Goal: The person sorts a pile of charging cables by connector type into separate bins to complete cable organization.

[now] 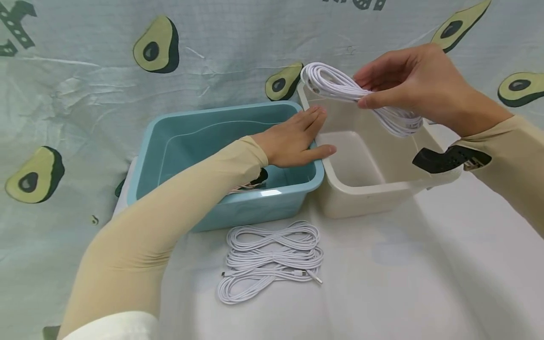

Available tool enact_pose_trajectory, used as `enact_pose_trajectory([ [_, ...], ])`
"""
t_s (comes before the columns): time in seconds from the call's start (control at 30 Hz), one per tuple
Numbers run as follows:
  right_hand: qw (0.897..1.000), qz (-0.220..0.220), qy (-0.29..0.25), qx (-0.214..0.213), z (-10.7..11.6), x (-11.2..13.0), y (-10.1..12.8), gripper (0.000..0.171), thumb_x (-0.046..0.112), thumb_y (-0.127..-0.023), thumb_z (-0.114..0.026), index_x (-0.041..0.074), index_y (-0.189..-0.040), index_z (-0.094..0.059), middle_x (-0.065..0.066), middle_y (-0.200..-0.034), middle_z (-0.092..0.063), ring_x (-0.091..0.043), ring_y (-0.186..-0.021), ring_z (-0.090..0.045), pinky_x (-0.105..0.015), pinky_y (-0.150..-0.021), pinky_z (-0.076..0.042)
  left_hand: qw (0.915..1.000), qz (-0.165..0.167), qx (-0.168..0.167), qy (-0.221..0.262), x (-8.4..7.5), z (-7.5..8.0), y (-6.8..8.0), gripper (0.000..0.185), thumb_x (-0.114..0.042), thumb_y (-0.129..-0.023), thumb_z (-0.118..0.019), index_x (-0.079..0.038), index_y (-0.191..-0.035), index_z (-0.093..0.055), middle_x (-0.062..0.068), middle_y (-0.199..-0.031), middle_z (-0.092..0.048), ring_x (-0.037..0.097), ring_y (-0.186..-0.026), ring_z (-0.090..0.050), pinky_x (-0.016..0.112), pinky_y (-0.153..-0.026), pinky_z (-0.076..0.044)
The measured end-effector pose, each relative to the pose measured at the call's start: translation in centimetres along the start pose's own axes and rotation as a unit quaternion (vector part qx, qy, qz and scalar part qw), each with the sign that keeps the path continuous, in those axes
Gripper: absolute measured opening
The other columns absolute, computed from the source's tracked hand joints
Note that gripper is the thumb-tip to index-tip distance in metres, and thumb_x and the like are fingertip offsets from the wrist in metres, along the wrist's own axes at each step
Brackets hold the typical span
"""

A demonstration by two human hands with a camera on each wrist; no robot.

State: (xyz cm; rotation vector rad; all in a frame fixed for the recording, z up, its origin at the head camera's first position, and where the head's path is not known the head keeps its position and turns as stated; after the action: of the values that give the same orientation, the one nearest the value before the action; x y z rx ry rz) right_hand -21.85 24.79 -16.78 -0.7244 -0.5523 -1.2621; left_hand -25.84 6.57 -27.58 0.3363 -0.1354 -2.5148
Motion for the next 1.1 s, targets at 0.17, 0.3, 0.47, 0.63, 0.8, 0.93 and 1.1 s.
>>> enact_pose_trajectory([
  [0.17,0.999,-0.032,-0.017,-0.014,0.2,-1.6,-1.2,0.044,0.023,-0.082,-0.089,0.016,-0.124,-0.075,0.015,-0.105,-0.076,-0.002,-0.089,-0.074,-0.006,-0.074,-0.054,1.0,0.004,0.004,-0.005,-0.1,0.0,0.1,0.093,-0.07,-0.104,-0.027,-0.012,-0.166,0.011,0.003,-0.176,0.013,0.019,-0.165,0.014,0.036,-0.136,0.001],
  [0.3,0.998,-0.052,-0.027,-0.024,0.3,-2.8,-2.1,0.047,0.025,-0.082,-0.089,0.016,-0.126,-0.075,0.017,-0.105,-0.075,-0.003,-0.09,-0.072,-0.005,-0.075,-0.054,0.9999,0.004,0.002,-0.011,-0.3,0.2,0.2,0.093,-0.07,-0.104,-0.027,-0.011,-0.166,0.009,0.003,-0.176,0.013,0.019,-0.165,0.013,0.035,-0.136,0.002],
  [0.47,0.996,-0.065,-0.05,-0.03,-0.1,-4.2,-3.1,0.048,0.024,-0.08,-0.091,0.014,-0.124,-0.075,0.018,-0.1,-0.076,-0.002,-0.088,-0.072,-0.005,-0.074,-0.054,0.9998,-0.001,0.001,-0.018,-0.6,0.3,0.2,0.093,-0.071,-0.104,-0.026,-0.011,-0.166,0.009,0.003,-0.176,0.012,0.019,-0.165,0.013,0.034,-0.136,0.002],
  [0.63,0.996,-0.067,-0.057,-0.028,-0.7,-5.4,-3.9,0.047,0.023,-0.08,-0.091,0.012,-0.122,-0.075,0.017,-0.098,-0.075,-0.001,-0.087,-0.071,-0.006,-0.073,-0.054,0.9998,-0.002,0.003,-0.021,-0.7,0.2,0.1,0.094,-0.071,-0.104,-0.025,-0.011,-0.166,0.009,0.002,-0.176,0.013,0.019,-0.165,0.013,0.034,-0.136,0.003],
  [0.8,0.995,-0.087,-0.045,-0.024,-1.3,-7.0,-4.6,0.048,0.027,-0.081,-0.091,0.013,-0.124,-0.075,0.02,-0.096,-0.074,-0.001,-0.086,-0.07,-0.006,-0.072,-0.054,0.9998,0.0,0.007,-0.019,-0.8,0.1,0.0,0.093,-0.072,-0.104,-0.025,-0.012,-0.166,0.009,0.001,-0.176,0.014,0.018,-0.165,0.014,0.034,-0.136,0.004],
  [0.93,0.995,-0.098,-0.026,-0.019,-1.9,-8.0,-4.8,0.05,0.029,-0.082,-0.089,0.013,-0.127,-0.074,0.021,-0.097,-0.072,-0.001,-0.087,-0.069,-0.006,-0.072,-0.053,0.9998,0.001,0.01,-0.016,-0.8,0.0,0.0,0.093,-0.072,-0.104,-0.025,-0.012,-0.166,0.01,0.0,-0.176,0.014,0.018,-0.164,0.016,0.034,-0.136,0.005],
  [1.1,0.994,-0.11,0.004,-0.011,-2.3,-8.8,-5.1,0.05,0.034,-0.084,-0.087,0.015,-0.129,-0.073,0.023,-0.097,-0.07,-0.001,-0.086,-0.068,-0.006,-0.071,-0.053,0.9999,0.005,0.008,-0.013,-0.7,0.2,0.2,0.093,-0.072,-0.104,-0.025,-0.012,-0.166,0.01,0.0,-0.176,0.013,0.017,-0.164,0.015,0.033,-0.136,0.005],
])
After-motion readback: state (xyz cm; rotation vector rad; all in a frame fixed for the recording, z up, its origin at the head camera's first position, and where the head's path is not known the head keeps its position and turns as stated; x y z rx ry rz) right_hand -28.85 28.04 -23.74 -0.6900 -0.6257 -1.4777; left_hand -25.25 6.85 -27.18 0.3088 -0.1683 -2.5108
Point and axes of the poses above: each hand's wrist, its own y-axis away from the middle knuckle, its own z-axis out of the back of the hand, x = y × z, the point moved 7 cm from there along -y, towards the middle knuckle
